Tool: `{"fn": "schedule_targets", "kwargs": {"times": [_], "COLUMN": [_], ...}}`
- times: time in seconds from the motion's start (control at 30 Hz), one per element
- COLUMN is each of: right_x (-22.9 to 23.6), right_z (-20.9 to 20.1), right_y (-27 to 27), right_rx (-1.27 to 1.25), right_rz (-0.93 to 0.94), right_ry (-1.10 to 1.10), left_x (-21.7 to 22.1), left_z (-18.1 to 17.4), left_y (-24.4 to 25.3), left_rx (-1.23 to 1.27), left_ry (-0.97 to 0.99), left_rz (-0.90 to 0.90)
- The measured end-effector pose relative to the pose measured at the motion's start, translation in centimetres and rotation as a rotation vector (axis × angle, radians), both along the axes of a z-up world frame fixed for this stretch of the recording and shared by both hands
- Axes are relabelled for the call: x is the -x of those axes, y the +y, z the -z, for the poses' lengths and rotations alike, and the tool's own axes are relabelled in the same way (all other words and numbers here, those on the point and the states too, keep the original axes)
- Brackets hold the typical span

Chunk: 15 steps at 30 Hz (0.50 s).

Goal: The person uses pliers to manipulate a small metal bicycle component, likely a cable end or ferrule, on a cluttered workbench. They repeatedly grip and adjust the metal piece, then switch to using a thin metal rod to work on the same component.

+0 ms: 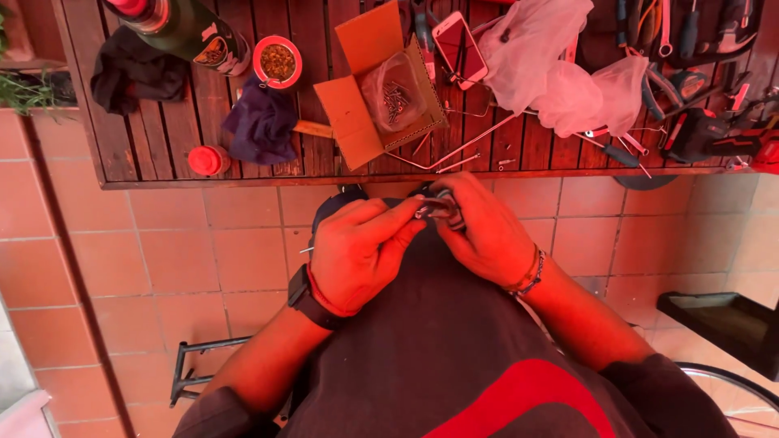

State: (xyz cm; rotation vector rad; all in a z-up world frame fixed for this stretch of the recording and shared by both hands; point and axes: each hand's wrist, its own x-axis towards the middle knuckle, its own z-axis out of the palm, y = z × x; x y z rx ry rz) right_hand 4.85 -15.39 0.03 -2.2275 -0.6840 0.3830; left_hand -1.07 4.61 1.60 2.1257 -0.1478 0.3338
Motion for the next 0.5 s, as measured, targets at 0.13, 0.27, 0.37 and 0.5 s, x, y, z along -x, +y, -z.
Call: {"fn": "schedule_targets", "kwargs": {"times": [0.13,0.27,0.37,0.5], "right_x": [0.4,0.4,0.2,0.3], "right_z": [-0.4,-0.3,-0.7,1.2], "right_y": [0.9,0.8,1.1,0.8], "right_rx": [-0.007,0.039,0.062,0.064], "right_rz": [-0.017,-0.046,-0.056,-0.032], "right_ry": [-0.063,-0.196,-0.310,-0.118], "left_x": [0.1,0.2,-0.3,-1.3], "left_z": [0.6,-0.1,-0.8,-1.4], "left_y": [0.7,0.8,0.8,1.3], "left_rx": [0.119,0.218,0.357,0.342], "left_ry": [0.052,0.137,0.210,0.266], "left_rz": [0.018,0.024,0.024,0.046]}}
